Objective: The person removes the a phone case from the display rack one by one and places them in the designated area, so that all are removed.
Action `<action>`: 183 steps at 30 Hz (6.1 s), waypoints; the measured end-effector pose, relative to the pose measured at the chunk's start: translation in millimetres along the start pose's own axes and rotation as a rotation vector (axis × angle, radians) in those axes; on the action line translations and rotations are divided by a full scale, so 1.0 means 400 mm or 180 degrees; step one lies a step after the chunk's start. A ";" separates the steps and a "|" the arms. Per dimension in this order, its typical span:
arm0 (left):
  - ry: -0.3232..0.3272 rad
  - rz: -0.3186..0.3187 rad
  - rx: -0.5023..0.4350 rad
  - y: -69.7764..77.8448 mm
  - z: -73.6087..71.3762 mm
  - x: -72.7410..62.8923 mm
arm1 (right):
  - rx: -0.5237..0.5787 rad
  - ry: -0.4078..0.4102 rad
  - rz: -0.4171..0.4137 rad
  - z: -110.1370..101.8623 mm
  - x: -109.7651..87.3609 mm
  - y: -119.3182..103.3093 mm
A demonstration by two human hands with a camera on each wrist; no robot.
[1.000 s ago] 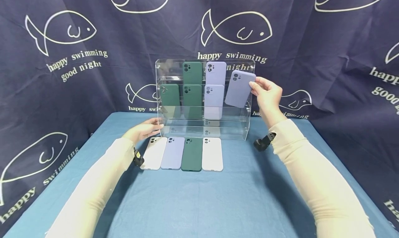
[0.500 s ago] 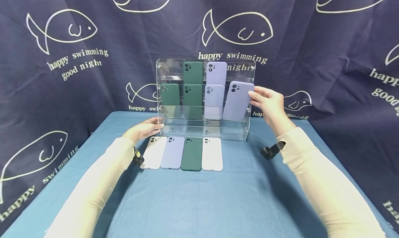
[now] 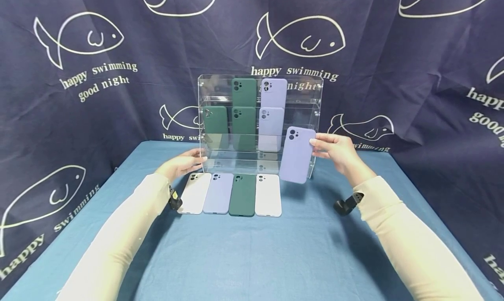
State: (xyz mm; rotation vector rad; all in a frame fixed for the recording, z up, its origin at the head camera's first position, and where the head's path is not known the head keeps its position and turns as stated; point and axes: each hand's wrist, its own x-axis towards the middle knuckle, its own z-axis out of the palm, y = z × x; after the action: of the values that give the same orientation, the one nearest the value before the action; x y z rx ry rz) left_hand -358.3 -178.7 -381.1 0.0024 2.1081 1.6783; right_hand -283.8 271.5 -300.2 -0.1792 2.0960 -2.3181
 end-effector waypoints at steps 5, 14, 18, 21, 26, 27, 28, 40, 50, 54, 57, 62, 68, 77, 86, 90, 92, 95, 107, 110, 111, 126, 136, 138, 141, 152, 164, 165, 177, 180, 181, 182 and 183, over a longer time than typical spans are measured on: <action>0.0039 -0.0007 -0.0009 0.001 0.004 -0.002 | -0.0196 -0.0180 0.0204 -0.010 -0.003 0.047; 0.0082 0.0007 -0.0115 0.001 0.011 -0.005 | -0.0548 -0.0234 0.0587 -0.024 -0.011 0.131; 0.0083 0.0038 -0.0099 0.002 0.010 -0.006 | -0.0583 -0.0237 0.0733 -0.032 -0.010 0.162; 0.0074 0.0052 -0.0093 0.001 0.010 -0.005 | -0.0580 -0.0248 0.0896 -0.038 -0.010 0.186; 0.0072 0.0015 -0.0079 0.001 0.009 -0.005 | -0.0611 -0.0229 0.1082 -0.040 -0.010 0.223; 0.0073 0.0007 -0.0070 0.001 0.009 -0.005 | -0.0646 -0.0214 0.1093 -0.039 -0.009 0.229; 0.0082 -0.0005 -0.0071 0.001 0.008 -0.005 | -0.0678 -0.0191 0.1107 -0.036 -0.009 0.234; 0.0081 0.0022 -0.0121 0.000 0.009 -0.003 | -0.1195 0.0149 0.1337 0.011 -0.004 0.265; 0.0076 0.0037 -0.0135 -0.002 0.008 0.000 | -0.1494 0.0229 0.1317 0.026 -0.009 0.258; 0.0082 0.0029 -0.0146 -0.002 0.010 -0.001 | -0.1549 0.0256 0.1335 0.024 -0.009 0.263; 0.0090 0.0041 -0.0139 -0.001 0.010 -0.003 | -0.1601 0.0252 0.1329 0.023 -0.005 0.266; 0.0095 0.0072 -0.0091 0.001 0.009 -0.002 | -0.1550 0.0120 0.1325 0.022 -0.005 0.255; 0.0121 0.0074 -0.0115 -0.001 0.009 0.001 | -0.1393 -0.0023 0.1352 0.016 -0.013 0.242; 0.0102 0.0028 -0.0089 -0.008 0.012 0.003 | -0.1366 0.0001 0.1402 0.013 -0.015 0.254; 0.0107 0.0048 -0.0078 -0.006 0.011 0.003 | -0.1262 0.0002 0.1383 0.009 -0.017 0.251; 0.0114 0.0023 -0.0057 -0.007 0.011 0.002 | -0.1157 0.0006 0.1399 0.005 -0.016 0.252; 0.0109 0.0024 -0.0064 -0.007 0.011 0.002 | -0.1068 0.0020 0.1400 0.002 -0.015 0.253; 0.0092 0.0019 -0.0067 -0.008 0.012 0.002 | -0.0942 0.0032 0.1410 -0.003 -0.012 0.255; 0.0112 0.0065 -0.0099 0.006 0.005 0.008 | -0.0580 0.0008 0.1154 -0.007 -0.007 0.209; 0.0110 0.0050 -0.0075 0.008 0.002 0.010 | -0.0478 -0.0035 0.1079 -0.002 -0.009 0.194; 0.0103 0.0043 -0.0069 0.008 0.001 0.011 | -0.0451 -0.0063 0.1061 -0.001 -0.011 0.189; 0.0093 0.0079 -0.0079 0.003 0.013 0.000 | -0.0007 0.0043 0.0460 0.007 0.033 0.072; 0.0099 0.0075 -0.0122 -0.013 0.016 0.001 | -0.0062 0.0196 0.0169 0.031 0.088 -0.021; 0.0103 0.0071 -0.0128 -0.015 0.015 0.002 | -0.0090 0.0227 0.0152 0.042 0.098 -0.034; 0.0107 0.0062 -0.0141 -0.016 0.015 0.002 | -0.0087 0.0225 0.0173 0.060 0.111 -0.048; 0.0143 0.0044 -0.0168 -0.014 0.013 0.004 | -0.0222 0.0441 0.0142 0.138 0.170 -0.055; 0.0126 0.0038 -0.0177 -0.008 0.015 0.006 | -0.0531 0.0636 0.0046 0.160 0.206 -0.014; 0.0129 0.0046 -0.0186 -0.008 0.014 0.006 | -0.0533 0.0622 0.0041 0.162 0.207 -0.011; 0.0121 0.0054 -0.0154 -0.002 0.014 0.000 | -0.1057 0.0698 -0.0023 0.199 0.211 0.011; 0.0110 0.0040 -0.0149 -0.002 0.013 0.000 | -0.1160 0.0686 -0.0074 0.197 0.214 0.017; 0.0101 0.0035 -0.0145 -0.001 0.012 0.001 | -0.1188 0.0683 -0.0087 0.197 0.214 0.018; 0.0097 0.0023 -0.0147 -0.001 0.012 0.000 | -0.1208 0.0683 -0.0097 0.196 0.215 0.020; 0.0093 0.0015 -0.0153 -0.002 0.012 0.001 | -0.1223 0.0686 -0.0103 0.196 0.216 0.023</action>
State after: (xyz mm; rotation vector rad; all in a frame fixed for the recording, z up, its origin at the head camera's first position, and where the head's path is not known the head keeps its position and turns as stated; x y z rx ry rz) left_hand -356.9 -174.5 -382.7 -0.0321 2.0898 1.7412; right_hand -362.9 185.7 -294.9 0.0382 2.6467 -2.0033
